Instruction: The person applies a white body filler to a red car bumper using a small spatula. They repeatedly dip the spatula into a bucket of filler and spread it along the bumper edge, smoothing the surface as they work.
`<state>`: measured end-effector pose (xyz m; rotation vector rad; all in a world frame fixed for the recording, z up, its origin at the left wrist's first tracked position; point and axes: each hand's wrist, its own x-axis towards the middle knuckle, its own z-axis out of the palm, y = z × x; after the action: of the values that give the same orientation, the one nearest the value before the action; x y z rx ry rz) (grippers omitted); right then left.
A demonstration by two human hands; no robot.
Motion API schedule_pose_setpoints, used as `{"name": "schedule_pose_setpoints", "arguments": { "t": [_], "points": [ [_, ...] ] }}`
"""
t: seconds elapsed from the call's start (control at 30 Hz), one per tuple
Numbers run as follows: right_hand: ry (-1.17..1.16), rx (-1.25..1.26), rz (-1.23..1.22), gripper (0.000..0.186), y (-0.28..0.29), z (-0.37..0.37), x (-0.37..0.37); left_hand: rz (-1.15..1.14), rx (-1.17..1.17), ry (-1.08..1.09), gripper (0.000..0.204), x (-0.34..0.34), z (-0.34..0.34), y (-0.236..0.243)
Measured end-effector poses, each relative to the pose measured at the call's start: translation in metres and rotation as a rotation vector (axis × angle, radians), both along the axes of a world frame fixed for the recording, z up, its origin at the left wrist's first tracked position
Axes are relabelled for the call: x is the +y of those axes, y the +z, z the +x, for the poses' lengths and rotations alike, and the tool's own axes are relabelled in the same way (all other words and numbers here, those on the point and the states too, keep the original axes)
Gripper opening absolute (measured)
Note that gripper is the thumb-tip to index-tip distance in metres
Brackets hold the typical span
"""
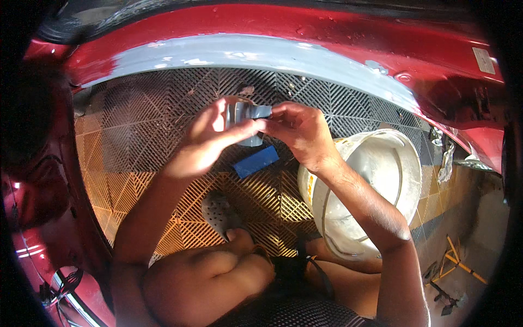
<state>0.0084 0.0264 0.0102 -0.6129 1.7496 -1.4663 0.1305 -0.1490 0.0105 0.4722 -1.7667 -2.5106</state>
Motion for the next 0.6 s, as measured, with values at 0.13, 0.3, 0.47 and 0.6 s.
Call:
{"name": "schedule_pose_setpoints", "arguments": {
  "t": [0.13,0.3,0.47,0.6],
  "points": [
    [0.026,0.097,-0.001,0.022,-0.008,0.002,0.006,-0.075,-0.118,0.046,0.014,-0.002,0.004,-0.020],
    [0.028,0.842,0.129,0.022,0.009,-0.023,0.032,-0.972,0.296,0.610,0.016,-0.079,0.011,-0.020],
    [0.020,1.209,0.224,0.012,0.015,-0.083,0.073,-1.731,0.528,0.659,0.037,-0.144,0.008,-0.030],
    [0.012,0.919,0.340,0.011,0.007,-0.088,0.084,-1.858,0.470,0.674,0.044,-0.142,0.002,-0.055]
  ]
}}
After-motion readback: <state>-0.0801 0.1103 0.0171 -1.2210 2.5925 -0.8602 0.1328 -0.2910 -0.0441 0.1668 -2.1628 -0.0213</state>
